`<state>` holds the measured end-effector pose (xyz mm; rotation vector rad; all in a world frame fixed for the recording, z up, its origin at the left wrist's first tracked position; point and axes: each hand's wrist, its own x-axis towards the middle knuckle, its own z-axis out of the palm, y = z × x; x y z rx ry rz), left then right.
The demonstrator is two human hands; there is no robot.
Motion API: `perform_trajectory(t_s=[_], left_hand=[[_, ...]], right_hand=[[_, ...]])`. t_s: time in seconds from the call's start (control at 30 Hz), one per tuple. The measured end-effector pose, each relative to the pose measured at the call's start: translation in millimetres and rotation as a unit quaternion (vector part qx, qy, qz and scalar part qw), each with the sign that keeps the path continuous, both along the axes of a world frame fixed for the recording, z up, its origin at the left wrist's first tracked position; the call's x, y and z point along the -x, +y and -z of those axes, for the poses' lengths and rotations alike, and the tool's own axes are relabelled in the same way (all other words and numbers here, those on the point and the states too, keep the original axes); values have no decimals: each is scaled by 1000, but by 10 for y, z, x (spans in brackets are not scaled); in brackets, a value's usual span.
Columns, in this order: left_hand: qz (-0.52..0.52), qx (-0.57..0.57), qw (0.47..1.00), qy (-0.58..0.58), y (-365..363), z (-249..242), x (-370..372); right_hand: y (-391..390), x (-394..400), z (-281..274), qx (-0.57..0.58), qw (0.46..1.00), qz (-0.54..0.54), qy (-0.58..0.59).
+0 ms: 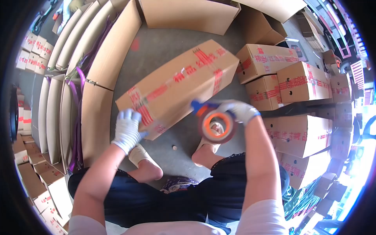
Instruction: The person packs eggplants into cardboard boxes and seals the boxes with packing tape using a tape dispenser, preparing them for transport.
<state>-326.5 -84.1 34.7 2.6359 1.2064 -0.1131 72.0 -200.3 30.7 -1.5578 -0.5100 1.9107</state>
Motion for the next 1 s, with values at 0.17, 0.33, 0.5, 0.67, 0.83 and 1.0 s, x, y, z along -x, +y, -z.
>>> perform_trajectory(t_s=[0.17, 0.33, 0.5, 0.67, 0.83, 1.0], left_hand=[[12, -41, 998, -55, -451, 297, 105], [-401, 208, 754, -477, -257, 737, 284], [-485, 543, 368, -578, 27, 998, 298], [-391, 573, 381, -611, -2, 2066, 757], [-354, 576, 391, -624, -87, 1755, 796], [-268, 575, 349, -690, -119, 1386, 386]], right_hand=[[-25, -925, -185, -168, 896, 407, 64], [628, -1078, -21, -252, 823, 507, 31], [971, -1080, 278, -173, 856, 485, 42], [987, -1022, 402, -123, 865, 486, -19], [952, -598, -369, -214, 921, 322, -41], [1065, -713, -1442, -375, 899, 177, -144]])
